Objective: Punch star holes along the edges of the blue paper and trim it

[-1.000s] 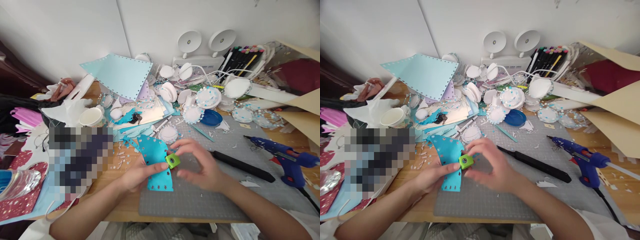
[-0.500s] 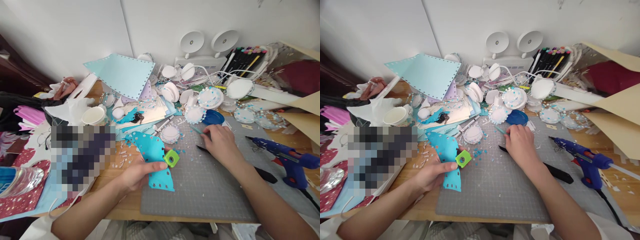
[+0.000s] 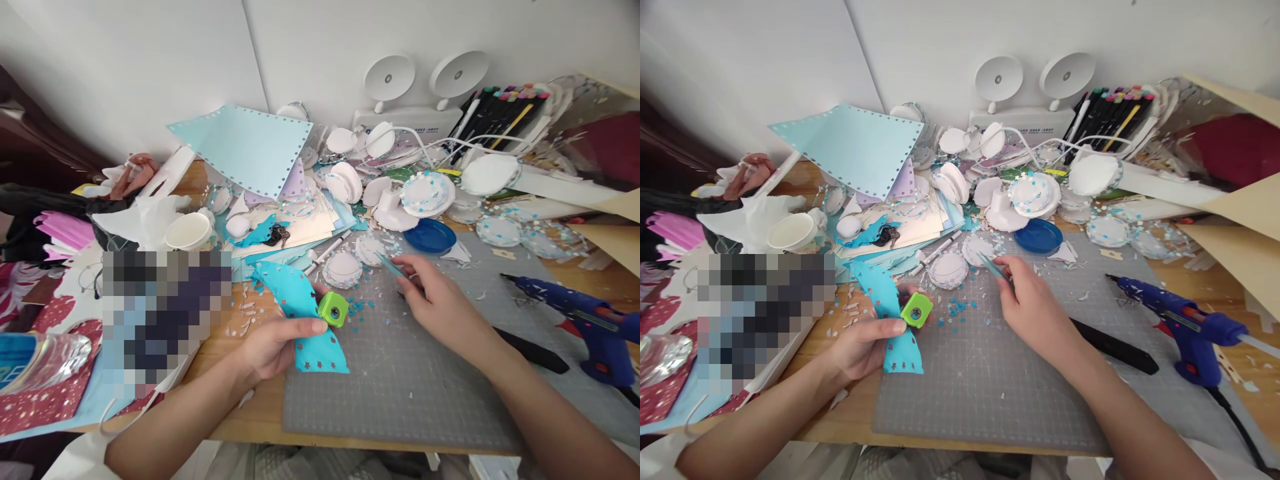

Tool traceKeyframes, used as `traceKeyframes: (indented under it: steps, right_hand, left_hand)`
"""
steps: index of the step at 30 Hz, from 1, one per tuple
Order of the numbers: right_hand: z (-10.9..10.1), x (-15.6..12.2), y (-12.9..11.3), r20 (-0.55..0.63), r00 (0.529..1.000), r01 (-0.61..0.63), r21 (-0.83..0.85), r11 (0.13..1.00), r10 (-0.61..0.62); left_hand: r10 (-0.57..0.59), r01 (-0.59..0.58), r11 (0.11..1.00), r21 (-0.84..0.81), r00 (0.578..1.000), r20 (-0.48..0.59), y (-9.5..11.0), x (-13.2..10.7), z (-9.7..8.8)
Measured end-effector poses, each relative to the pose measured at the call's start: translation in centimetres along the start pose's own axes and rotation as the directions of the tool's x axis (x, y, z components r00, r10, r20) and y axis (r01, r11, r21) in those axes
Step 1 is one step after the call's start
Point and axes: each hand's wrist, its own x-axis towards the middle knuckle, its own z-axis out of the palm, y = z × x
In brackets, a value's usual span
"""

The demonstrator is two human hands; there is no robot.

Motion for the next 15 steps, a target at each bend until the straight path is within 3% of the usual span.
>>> traceKeyframes:
  steps: [5, 8, 11, 15]
  right_hand:
    - [-0.3, 0.6, 0.7, -0.243, 0.969, 0.029, -0.071, 0.997, -0.046]
    - [-0.3, 0.8, 0.5, -0.314, 0.950, 0.041, 0.137, 0.990, 0.004]
    - [-0.1, 1.0, 0.7, -0.291, 0.957, 0.062, 0.257, 0.964, 0.016]
    - [-0.2, 1.1, 1.2, -0.160, 0.987, -0.053, -0.127, 0.991, 0.033]
  left_hand:
    - [-0.012, 0.013, 1.000, -0.023, 0.999, 0.041, -0.1, 0.0, -0.1]
    - [-0.003, 0.005, 0.999, -0.042, 0.999, 0.036, -0.1, 0.0, -0.2]
    - [0.005, -0.003, 0.999, -0.049, 0.999, 0.037, -0.1, 0.0, -0.2]
    - [-0.001, 0.004, 0.999, -0.054, 0.999, 0.046, -0.1, 0.1, -0.2]
